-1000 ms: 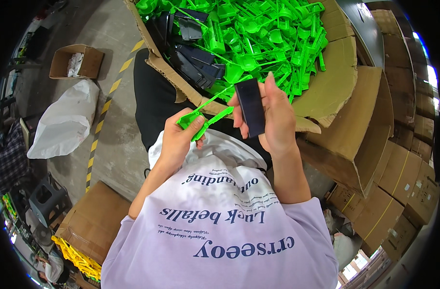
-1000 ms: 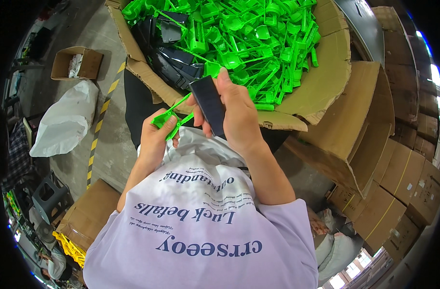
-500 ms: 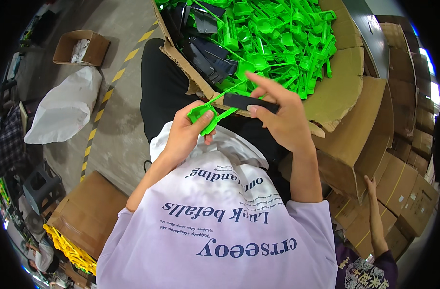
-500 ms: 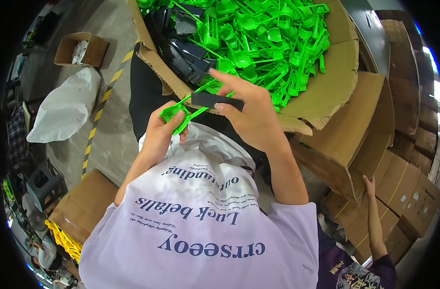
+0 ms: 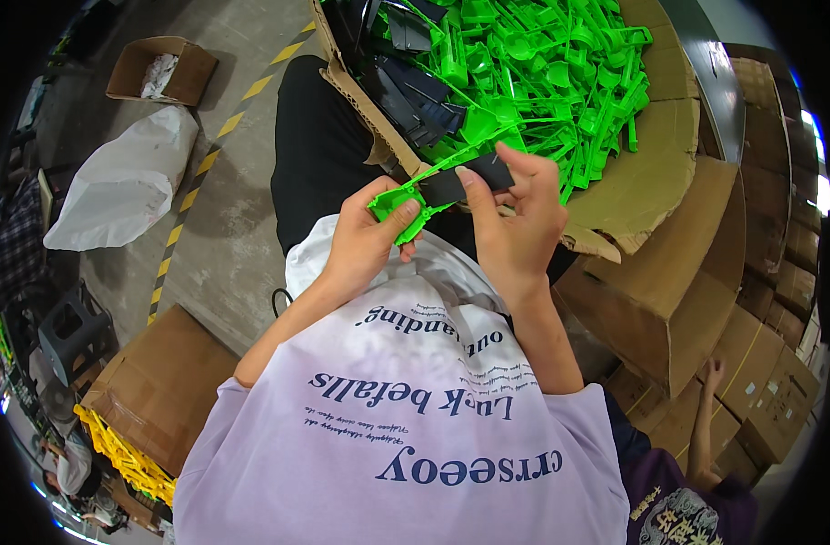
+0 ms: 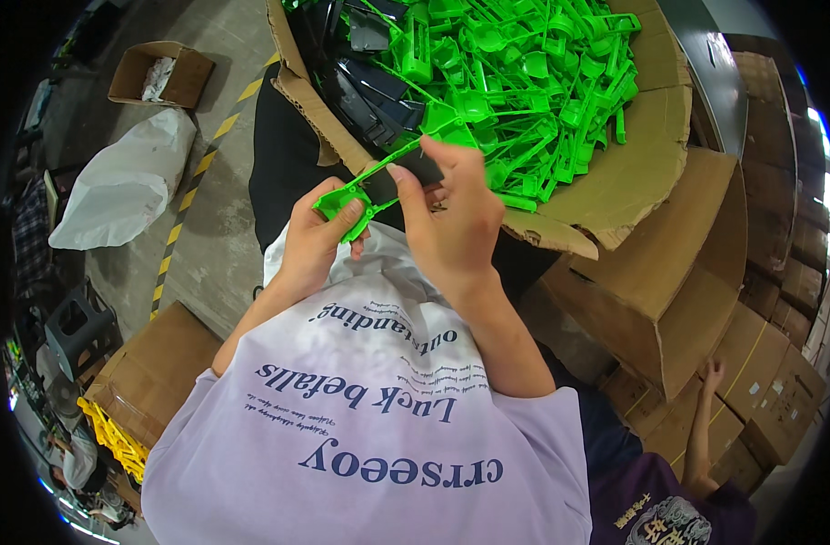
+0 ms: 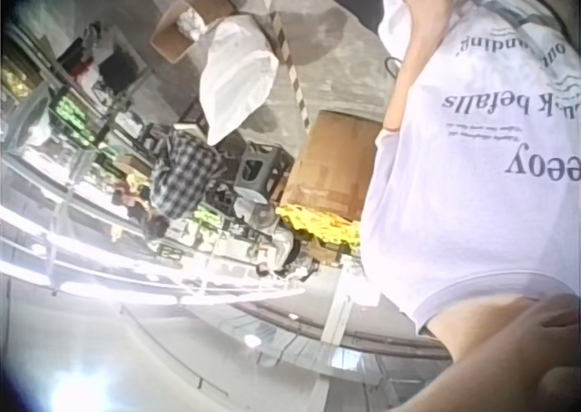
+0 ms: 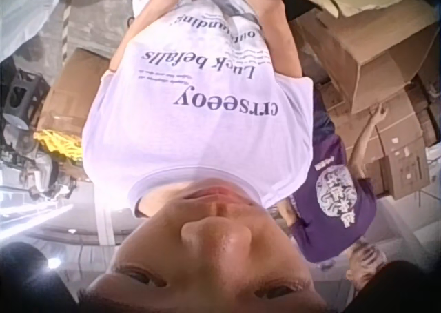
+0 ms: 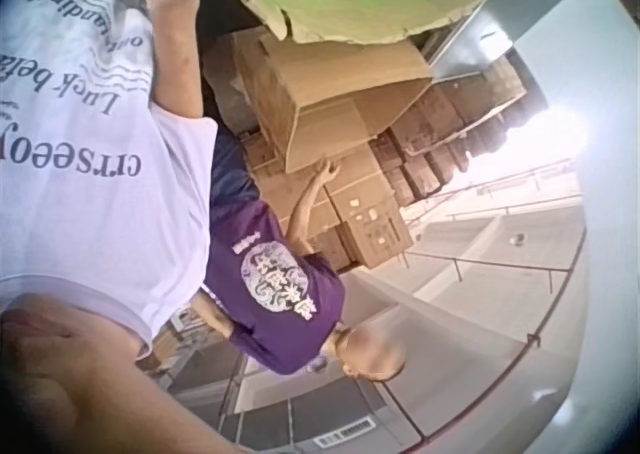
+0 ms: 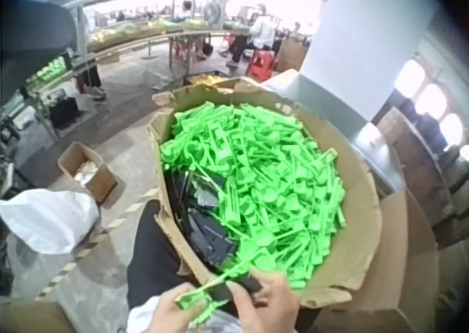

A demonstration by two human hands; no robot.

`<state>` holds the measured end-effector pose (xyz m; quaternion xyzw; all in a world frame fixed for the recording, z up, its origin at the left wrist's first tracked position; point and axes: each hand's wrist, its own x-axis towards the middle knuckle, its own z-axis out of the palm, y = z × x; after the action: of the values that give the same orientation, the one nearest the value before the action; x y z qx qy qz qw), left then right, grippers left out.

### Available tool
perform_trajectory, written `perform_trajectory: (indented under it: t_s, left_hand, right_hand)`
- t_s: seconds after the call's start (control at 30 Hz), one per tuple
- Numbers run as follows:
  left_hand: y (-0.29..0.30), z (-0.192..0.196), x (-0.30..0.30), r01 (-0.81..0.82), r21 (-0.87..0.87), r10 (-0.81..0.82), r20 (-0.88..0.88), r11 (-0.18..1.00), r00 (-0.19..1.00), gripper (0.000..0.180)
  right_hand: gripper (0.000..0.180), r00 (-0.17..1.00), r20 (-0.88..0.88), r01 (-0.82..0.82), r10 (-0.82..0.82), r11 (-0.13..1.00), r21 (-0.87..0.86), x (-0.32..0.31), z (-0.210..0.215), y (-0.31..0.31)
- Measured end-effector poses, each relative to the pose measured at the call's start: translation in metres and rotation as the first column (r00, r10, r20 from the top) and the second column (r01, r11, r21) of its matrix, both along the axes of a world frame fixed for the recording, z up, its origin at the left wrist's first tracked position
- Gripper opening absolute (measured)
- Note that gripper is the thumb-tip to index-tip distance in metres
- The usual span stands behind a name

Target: The person assembles black and green plastic housing components by hand.

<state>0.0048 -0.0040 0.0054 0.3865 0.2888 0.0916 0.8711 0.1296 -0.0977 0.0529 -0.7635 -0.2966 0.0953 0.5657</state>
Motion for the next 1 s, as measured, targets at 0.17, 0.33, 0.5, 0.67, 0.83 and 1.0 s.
perform_trajectory:
  t_s: [0.17,0.33,0.5,0.67,0.83,1.0]
  left_hand:
    - [-0.003,-0.002,0.001,-0.009,-0.017,0.009,0.002,1.000,1.000,0.015]
    - [-0.005,-0.003,0.002,-0.035,-0.027,0.034,-0.026,0.999,0.999,0.016]
    - [-0.007,-0.005,0.001,-0.065,-0.041,0.063,-0.044,0.997,0.997,0.014]
    - [-0.013,-0.006,0.001,-0.069,-0.084,0.061,-0.091,0.994,0.994,0.013]
    - [-0.015,-0.005,0.004,-0.110,-0.097,0.107,-0.041,0.989,0.993,0.012]
    - [-0.011,0.005,0.006,-0.081,-0.052,0.078,-0.056,0.995,0.995,0.013]
  right_hand:
    - [0.025,0.932,0.360,-0.046,0.031,0.998,0.033,-0.004,-0.007,-0.003]
    - [0.023,0.861,0.503,-0.084,0.073,0.996,0.000,-0.007,-0.004,-0.003]
    - [0.019,0.979,0.201,0.027,-0.011,0.997,-0.077,-0.011,-0.003,-0.001]
    - [0.020,0.957,-0.288,0.049,-0.045,0.999,0.006,0.002,-0.010,-0.006]
    - [0.016,0.946,-0.317,0.075,-0.065,0.997,0.022,0.003,-0.007,-0.006]
    - [0.011,0.965,0.261,0.050,0.002,0.980,-0.192,0.017,0.012,-0.016]
